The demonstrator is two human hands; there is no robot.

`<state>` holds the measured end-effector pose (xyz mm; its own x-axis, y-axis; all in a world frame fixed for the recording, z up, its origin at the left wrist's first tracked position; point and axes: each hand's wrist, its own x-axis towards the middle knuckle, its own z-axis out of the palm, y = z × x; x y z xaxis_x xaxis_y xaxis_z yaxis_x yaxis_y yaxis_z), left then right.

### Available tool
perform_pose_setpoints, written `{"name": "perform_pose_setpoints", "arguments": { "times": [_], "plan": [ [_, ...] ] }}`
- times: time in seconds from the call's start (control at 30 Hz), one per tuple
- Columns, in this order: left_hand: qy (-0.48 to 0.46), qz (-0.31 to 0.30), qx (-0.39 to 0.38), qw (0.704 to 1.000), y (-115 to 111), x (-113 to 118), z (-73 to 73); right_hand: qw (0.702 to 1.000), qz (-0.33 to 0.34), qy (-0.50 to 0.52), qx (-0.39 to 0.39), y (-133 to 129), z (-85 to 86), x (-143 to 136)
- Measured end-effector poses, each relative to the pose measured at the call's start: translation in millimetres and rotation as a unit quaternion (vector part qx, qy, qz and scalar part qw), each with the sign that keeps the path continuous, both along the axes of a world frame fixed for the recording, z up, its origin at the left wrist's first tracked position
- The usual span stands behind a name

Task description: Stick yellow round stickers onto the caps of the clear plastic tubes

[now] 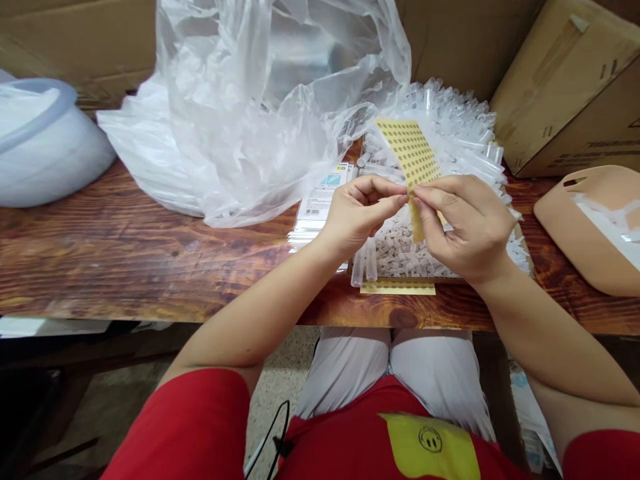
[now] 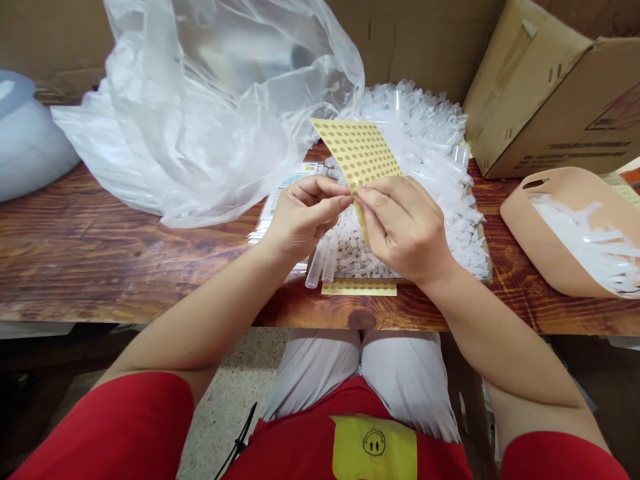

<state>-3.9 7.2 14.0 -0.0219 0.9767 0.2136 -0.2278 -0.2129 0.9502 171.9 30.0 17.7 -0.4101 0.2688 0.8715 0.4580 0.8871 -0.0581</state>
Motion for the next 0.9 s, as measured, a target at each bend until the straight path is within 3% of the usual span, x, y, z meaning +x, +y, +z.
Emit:
{"name": "perform_pose_setpoints", "arguments": {
  "times": [0.33,0.53,0.9],
  "plan": [
    [0.041,0.046,0.076,0.995,3,0,-8.4,1.0,0.016,0.006,-0.002,-1,-2.7,-3],
    [0.12,0.096,0.142,0.978,4,-4,-13.3,1.0,0.002,0.001,-0.03,-2,-1.5,-3],
    [0.224,0.114,0.246,0.936,-6,-1,-3.5,0.999,0.015,-0.007,-0.036,-2,2.9,1]
  ]
}}
